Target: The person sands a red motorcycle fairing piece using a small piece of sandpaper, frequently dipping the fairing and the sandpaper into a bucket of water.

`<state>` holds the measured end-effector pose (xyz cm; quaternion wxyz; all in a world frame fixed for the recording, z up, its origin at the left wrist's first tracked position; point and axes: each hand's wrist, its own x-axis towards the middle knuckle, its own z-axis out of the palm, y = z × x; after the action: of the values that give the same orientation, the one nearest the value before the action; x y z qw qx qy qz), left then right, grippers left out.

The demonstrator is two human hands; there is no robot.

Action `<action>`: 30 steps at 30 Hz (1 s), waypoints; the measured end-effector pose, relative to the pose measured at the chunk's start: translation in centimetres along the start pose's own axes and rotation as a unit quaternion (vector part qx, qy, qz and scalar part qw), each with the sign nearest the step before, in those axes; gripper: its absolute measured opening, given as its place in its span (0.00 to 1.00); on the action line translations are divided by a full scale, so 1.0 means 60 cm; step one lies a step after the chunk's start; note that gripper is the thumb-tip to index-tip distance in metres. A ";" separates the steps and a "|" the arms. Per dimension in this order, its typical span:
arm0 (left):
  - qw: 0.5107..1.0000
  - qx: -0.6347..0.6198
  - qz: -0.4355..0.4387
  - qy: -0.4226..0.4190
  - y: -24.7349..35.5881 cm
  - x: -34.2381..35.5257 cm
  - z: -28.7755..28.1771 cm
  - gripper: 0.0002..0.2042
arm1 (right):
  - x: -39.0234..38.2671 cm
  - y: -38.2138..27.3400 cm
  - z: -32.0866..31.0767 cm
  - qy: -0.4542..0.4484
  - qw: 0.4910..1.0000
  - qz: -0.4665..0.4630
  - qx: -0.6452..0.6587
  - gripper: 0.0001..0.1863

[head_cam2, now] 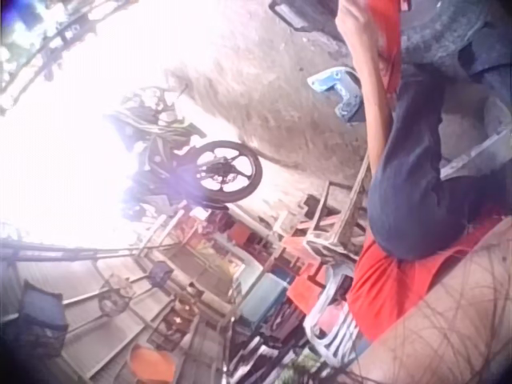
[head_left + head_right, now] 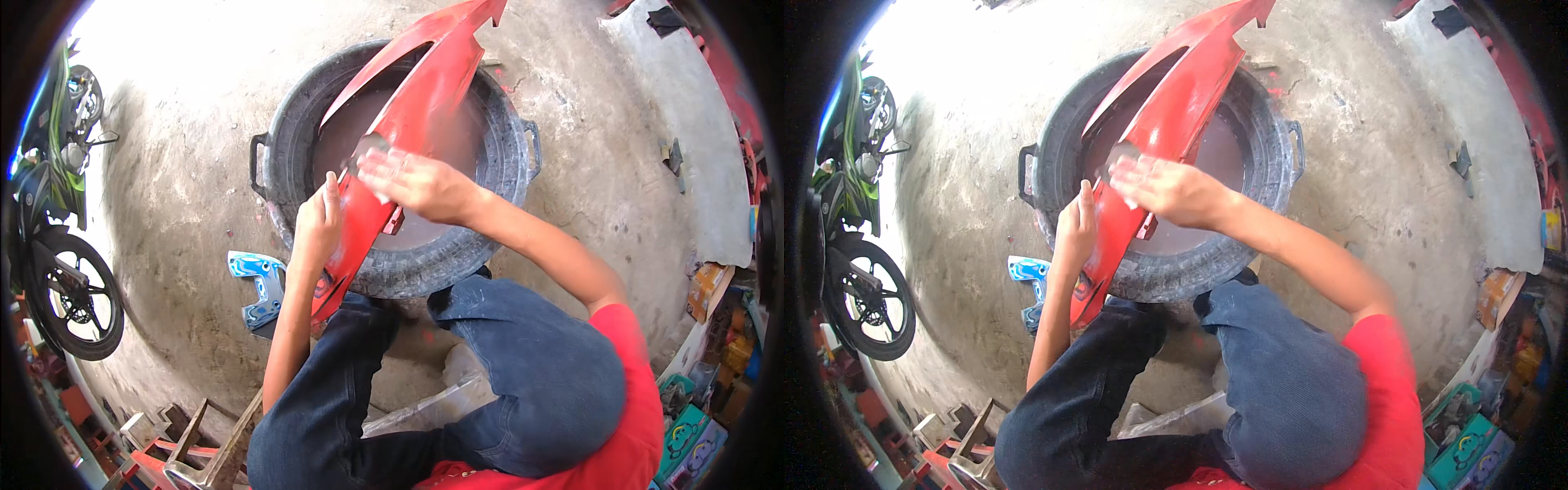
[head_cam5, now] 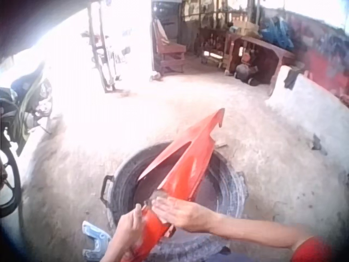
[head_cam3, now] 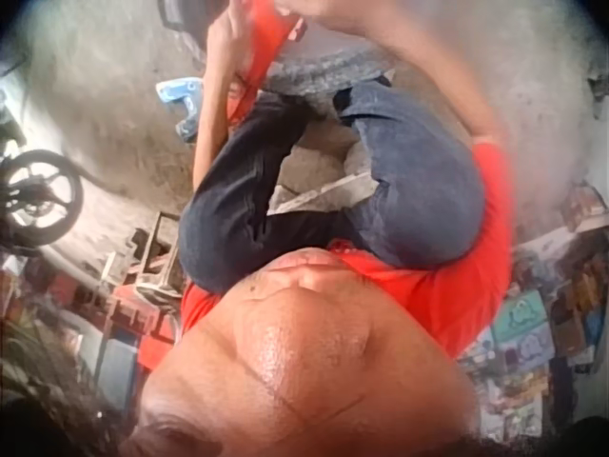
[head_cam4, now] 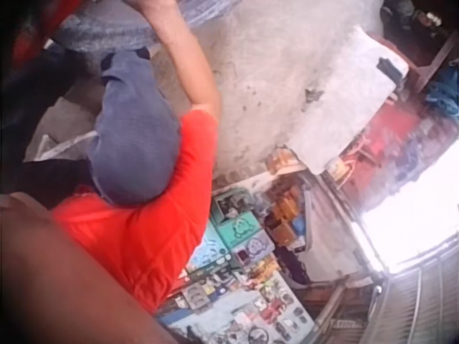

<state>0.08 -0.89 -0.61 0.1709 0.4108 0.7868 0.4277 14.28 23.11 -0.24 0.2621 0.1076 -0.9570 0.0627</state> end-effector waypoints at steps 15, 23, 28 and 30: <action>0.998 0.056 -0.009 -0.040 -0.016 -0.005 -0.003 0.18 | 0.014 0.098 -0.008 0.053 0.980 0.171 -0.086 0.30; 0.965 0.169 0.199 0.031 -0.049 -0.008 0.005 0.15 | -0.002 0.043 -0.003 0.055 0.991 0.118 -0.028 0.20; 0.997 0.029 -0.045 -0.052 -0.029 -0.007 -0.002 0.15 | -0.024 -0.016 -0.007 0.050 0.997 0.058 -0.001 0.21; 0.998 0.016 -0.048 -0.042 -0.021 -0.005 -0.003 0.17 | -0.032 -0.040 -0.008 0.021 1.000 0.012 -0.013 0.21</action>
<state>-0.46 -1.61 -1.58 0.2178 0.3932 0.8042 0.3890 16.69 21.23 -0.66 0.2831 0.0917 -0.9531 0.0560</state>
